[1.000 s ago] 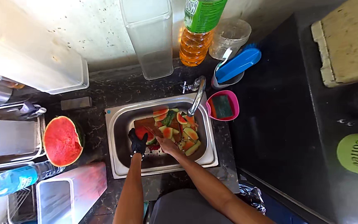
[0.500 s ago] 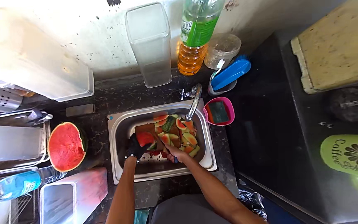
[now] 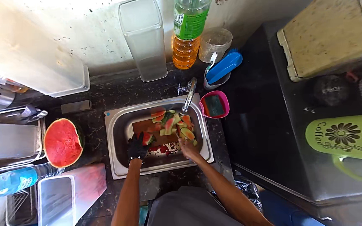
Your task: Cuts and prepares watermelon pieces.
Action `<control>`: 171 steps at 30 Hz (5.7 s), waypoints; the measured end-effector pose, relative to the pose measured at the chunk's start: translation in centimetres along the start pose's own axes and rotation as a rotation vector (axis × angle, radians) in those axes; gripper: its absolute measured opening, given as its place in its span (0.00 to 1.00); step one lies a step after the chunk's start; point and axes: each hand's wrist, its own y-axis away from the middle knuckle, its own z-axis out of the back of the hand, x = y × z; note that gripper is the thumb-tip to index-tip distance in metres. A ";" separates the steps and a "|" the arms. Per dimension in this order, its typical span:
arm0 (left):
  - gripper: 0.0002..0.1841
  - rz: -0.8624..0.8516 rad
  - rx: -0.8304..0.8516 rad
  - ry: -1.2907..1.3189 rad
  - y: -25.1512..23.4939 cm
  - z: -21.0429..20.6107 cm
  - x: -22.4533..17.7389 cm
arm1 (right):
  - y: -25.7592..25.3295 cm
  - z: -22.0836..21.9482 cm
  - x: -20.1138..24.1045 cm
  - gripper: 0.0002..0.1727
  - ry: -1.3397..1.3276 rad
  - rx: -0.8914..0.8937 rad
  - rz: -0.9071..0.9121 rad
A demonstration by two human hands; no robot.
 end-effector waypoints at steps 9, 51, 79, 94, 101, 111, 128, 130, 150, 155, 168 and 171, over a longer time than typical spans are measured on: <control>0.41 0.370 0.018 0.426 5.0 -1.0 -3.0 | -1.2 -6.4 3.5 0.39 0.447 0.078 0.326; 0.42 -0.122 0.196 0.110 2.5 4.3 1.9 | -7.8 -5.7 1.0 0.45 0.073 0.267 0.139; 0.55 0.638 -0.153 0.773 2.0 -1.5 -1.8 | -10.0 -4.6 -0.2 0.32 -0.904 0.285 -0.102; 0.64 0.624 -0.273 0.963 -0.8 -2.2 0.4 | -10.5 -6.6 3.4 0.45 0.088 0.093 0.126; 0.70 0.108 -0.218 0.881 -1.1 -3.6 2.5 | -7.7 -5.4 0.4 0.39 -0.338 0.038 0.040; 0.50 0.253 -0.316 0.459 -0.8 -0.5 -4.6 | -4.1 -2.2 2.8 0.36 0.060 -0.049 0.025; 0.36 -0.332 -0.176 0.485 -1.8 -8.3 -18.5 | 0.5 -2.2 -13.1 0.31 -0.312 -0.730 0.677; 0.33 -0.275 0.348 0.301 2.4 -2.7 -20.6 | 0.6 -1.9 -13.1 0.31 -0.298 -0.728 0.698; 0.44 0.242 0.003 1.258 3.8 0.4 1.7 | 2.7 -1.3 -9.4 0.26 0.035 -0.666 0.493; 0.44 0.224 -0.155 1.312 -1.4 -3.1 -0.7 | 2.8 -3.3 -2.9 0.27 0.019 -0.298 0.292; 0.40 0.147 -0.071 1.263 -3.1 -1.6 -3.0 | 0.3 -11.1 5.9 0.31 0.298 -0.289 0.111; 0.44 0.158 -0.100 1.297 -4.2 -3.6 -3.1 | -0.2 -12.0 5.5 0.30 0.284 -0.312 0.132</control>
